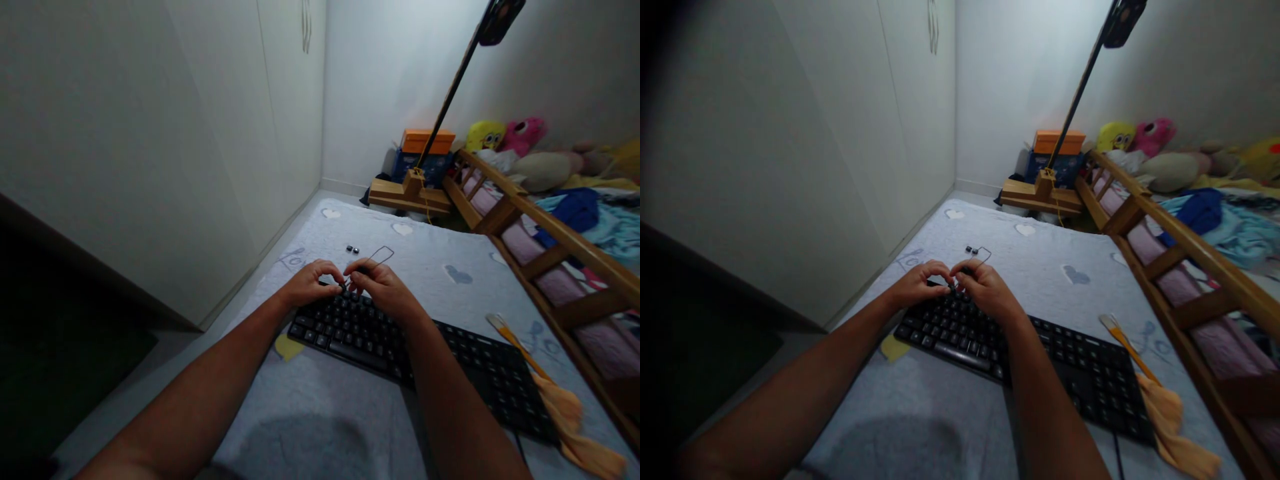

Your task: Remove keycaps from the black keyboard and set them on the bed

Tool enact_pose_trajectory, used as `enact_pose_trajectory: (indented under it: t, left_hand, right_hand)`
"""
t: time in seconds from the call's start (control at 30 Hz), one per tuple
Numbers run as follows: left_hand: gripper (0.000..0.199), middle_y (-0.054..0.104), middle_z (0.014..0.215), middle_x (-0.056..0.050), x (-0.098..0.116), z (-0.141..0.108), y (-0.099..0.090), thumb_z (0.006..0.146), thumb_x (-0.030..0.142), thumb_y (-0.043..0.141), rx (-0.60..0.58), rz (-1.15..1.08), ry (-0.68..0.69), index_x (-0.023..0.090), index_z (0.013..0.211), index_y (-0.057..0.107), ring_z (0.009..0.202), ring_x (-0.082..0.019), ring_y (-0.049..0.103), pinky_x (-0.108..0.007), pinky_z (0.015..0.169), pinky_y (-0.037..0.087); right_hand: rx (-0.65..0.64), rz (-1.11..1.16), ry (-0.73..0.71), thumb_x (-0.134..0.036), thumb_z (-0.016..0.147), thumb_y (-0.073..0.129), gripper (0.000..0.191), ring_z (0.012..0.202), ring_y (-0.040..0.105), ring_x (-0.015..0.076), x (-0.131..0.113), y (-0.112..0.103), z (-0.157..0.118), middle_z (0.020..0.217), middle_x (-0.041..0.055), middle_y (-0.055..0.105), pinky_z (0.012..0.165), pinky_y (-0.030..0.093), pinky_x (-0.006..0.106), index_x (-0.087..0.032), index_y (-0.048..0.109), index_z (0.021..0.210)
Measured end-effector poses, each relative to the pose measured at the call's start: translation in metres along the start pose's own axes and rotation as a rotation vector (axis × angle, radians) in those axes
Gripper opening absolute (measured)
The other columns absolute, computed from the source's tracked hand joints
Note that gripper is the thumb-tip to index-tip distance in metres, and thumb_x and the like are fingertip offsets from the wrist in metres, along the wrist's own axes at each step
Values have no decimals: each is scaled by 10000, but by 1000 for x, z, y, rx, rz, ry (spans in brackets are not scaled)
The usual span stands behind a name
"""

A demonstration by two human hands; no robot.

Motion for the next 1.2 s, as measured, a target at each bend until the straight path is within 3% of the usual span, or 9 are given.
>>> enact_pose_trajectory:
  t: [0.13, 0.3, 0.5, 0.8, 1.2]
  left_hand:
    - [144, 699, 907, -23, 0, -1, 1, 749, 315, 677, -10, 52, -12, 197, 830, 681, 941, -187, 602, -345, 915, 415]
    - [144, 689, 910, -19, 0, -2, 0, 738, 318, 670, 38, 177, -44, 210, 833, 672, 964, -199, 581, -367, 933, 408]
    - [116, 691, 896, -15, 6, -3, -2, 740, 273, 657, 77, 213, -18, 219, 840, 679, 953, -193, 580, -367, 942, 400]
    - [130, 694, 894, -15, 6, -3, -1, 732, 275, 649, 84, 153, -58, 213, 842, 679, 937, -195, 596, -360, 927, 421]
    - [161, 696, 902, -16, 5, -4, 1, 714, 248, 634, 10, 9, -123, 189, 860, 665, 912, -183, 613, -344, 906, 442]
  right_hand:
    - [-30, -19, -74, -276, 858, 559, 177, 676, 532, 113, -8, 3, -3, 748, -16, 604, 664, 425, 270, -203, 641, 998]
    - [13, -143, -167, -236, 838, 577, 124, 839, 571, 149, -16, 3, -6, 870, 18, 639, 810, 432, 316, -219, 683, 900]
    - [77, -81, -71, -251, 842, 558, 134, 768, 583, 139, -9, 2, -3, 797, 4, 647, 746, 453, 294, -209, 658, 921]
    - [84, -96, -87, -248, 842, 542, 134, 764, 584, 136, -11, 3, -3, 789, 2, 641, 732, 449, 284, -202, 652, 902]
    - [85, -81, -67, -260, 853, 538, 140, 747, 584, 136, -7, 1, -4, 783, 3, 639, 723, 460, 289, -205, 642, 930]
Point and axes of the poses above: each hand's wrist, its own z-axis towards the middle knuckle, its own y-axis out of the palm, x = y × z, the point moved 5 cm from there along z, towards the middle knuckle
